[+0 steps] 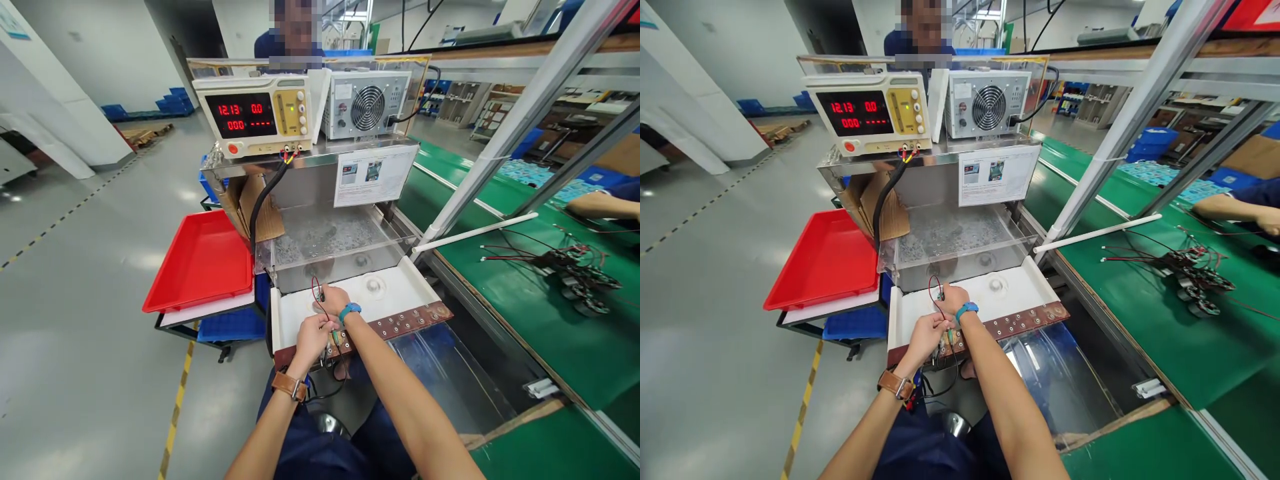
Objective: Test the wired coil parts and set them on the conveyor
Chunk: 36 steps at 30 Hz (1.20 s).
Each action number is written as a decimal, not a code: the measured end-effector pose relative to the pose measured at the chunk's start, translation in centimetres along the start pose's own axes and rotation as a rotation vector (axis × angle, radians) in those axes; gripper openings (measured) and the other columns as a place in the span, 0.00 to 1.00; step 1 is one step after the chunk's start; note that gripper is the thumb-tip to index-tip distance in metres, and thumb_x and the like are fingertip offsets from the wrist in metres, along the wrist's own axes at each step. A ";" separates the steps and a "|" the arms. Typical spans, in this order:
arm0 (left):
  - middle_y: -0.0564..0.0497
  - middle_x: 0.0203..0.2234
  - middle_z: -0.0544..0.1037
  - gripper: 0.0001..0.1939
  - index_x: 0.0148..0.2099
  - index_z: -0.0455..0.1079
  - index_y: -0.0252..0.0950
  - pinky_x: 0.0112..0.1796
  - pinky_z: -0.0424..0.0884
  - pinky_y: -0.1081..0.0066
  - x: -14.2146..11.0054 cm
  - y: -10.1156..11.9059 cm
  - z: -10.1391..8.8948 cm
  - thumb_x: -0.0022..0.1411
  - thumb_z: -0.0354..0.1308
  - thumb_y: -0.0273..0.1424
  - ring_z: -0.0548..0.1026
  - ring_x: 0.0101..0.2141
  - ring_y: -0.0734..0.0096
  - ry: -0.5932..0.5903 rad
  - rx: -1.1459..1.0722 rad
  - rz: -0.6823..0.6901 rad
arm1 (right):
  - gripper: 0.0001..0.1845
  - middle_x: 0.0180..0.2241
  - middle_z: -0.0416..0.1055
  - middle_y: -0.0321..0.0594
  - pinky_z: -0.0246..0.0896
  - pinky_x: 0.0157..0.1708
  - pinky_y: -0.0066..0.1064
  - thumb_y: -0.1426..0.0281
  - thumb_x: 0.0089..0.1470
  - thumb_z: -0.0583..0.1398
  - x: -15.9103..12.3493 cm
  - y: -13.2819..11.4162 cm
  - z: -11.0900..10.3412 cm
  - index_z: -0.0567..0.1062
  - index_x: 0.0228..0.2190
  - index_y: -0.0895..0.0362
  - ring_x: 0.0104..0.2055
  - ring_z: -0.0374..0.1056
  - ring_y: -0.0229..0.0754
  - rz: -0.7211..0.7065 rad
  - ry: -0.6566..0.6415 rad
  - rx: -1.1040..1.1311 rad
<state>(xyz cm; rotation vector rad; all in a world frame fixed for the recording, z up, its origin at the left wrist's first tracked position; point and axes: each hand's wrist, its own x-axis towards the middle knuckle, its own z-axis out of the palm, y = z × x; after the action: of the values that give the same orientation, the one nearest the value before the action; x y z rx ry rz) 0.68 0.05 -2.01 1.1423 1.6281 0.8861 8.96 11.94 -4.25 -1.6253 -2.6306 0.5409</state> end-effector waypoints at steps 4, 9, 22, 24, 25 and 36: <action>0.45 0.33 0.84 0.10 0.40 0.76 0.35 0.41 0.73 0.69 0.2 -0.2 0.0 0.60 0.57 0.32 0.81 0.38 0.64 -0.029 0.011 0.020 | 0.23 0.40 0.76 0.46 0.56 0.36 0.32 0.54 0.54 0.58 0.2 0.2 0.4 0.68 0.44 0.57 0.42 0.71 0.48 -0.003 0.012 0.003; 0.45 0.33 0.84 0.10 0.41 0.76 0.36 0.41 0.73 0.69 0.6 -0.7 0.1 0.60 0.57 0.32 0.81 0.38 0.64 -0.043 0.031 0.019 | 0.23 0.40 0.76 0.45 0.57 0.37 0.31 0.54 0.53 0.59 0.3 0.3 0.6 0.69 0.45 0.55 0.43 0.71 0.48 0.013 0.013 0.016; 0.47 0.33 0.84 0.10 0.39 0.77 0.37 0.39 0.71 0.72 0.3 -0.4 -0.1 0.58 0.56 0.33 0.80 0.35 0.65 -0.032 0.035 0.008 | 0.21 0.38 0.77 0.44 0.55 0.35 0.31 0.55 0.52 0.60 -0.2 -0.5 -0.4 0.70 0.43 0.55 0.42 0.72 0.48 0.031 0.008 0.032; 0.48 0.32 0.84 0.10 0.38 0.77 0.37 0.39 0.71 0.72 0.2 -0.2 -0.1 0.58 0.56 0.33 0.80 0.35 0.66 -0.027 0.037 0.010 | 0.21 0.38 0.77 0.44 0.55 0.35 0.30 0.55 0.52 0.60 -0.2 -0.6 -0.5 0.70 0.43 0.55 0.42 0.72 0.48 0.032 0.011 0.033; 0.49 0.32 0.84 0.10 0.38 0.77 0.37 0.39 0.71 0.72 0.1 -0.1 -0.2 0.58 0.55 0.33 0.80 0.35 0.66 -0.023 0.040 0.011 | 0.21 0.38 0.77 0.43 0.55 0.35 0.30 0.55 0.52 0.60 -0.2 -0.6 -0.5 0.70 0.43 0.55 0.41 0.72 0.48 0.029 0.014 0.033; 0.50 0.30 0.83 0.10 0.34 0.76 0.39 0.37 0.70 0.70 0.1 -0.4 -0.3 0.55 0.56 0.37 0.80 0.33 0.63 -0.008 0.011 0.021 | 0.18 0.35 0.77 0.44 0.55 0.33 0.30 0.58 0.50 0.60 -0.4 -1.1 -0.3 0.70 0.40 0.56 0.39 0.73 0.48 0.001 0.068 0.041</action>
<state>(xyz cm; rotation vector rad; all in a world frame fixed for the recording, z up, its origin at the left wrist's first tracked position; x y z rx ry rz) 0.28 -0.01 -2.29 1.1708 1.6186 0.8859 8.25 11.28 -3.65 -1.6034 -2.5536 0.5268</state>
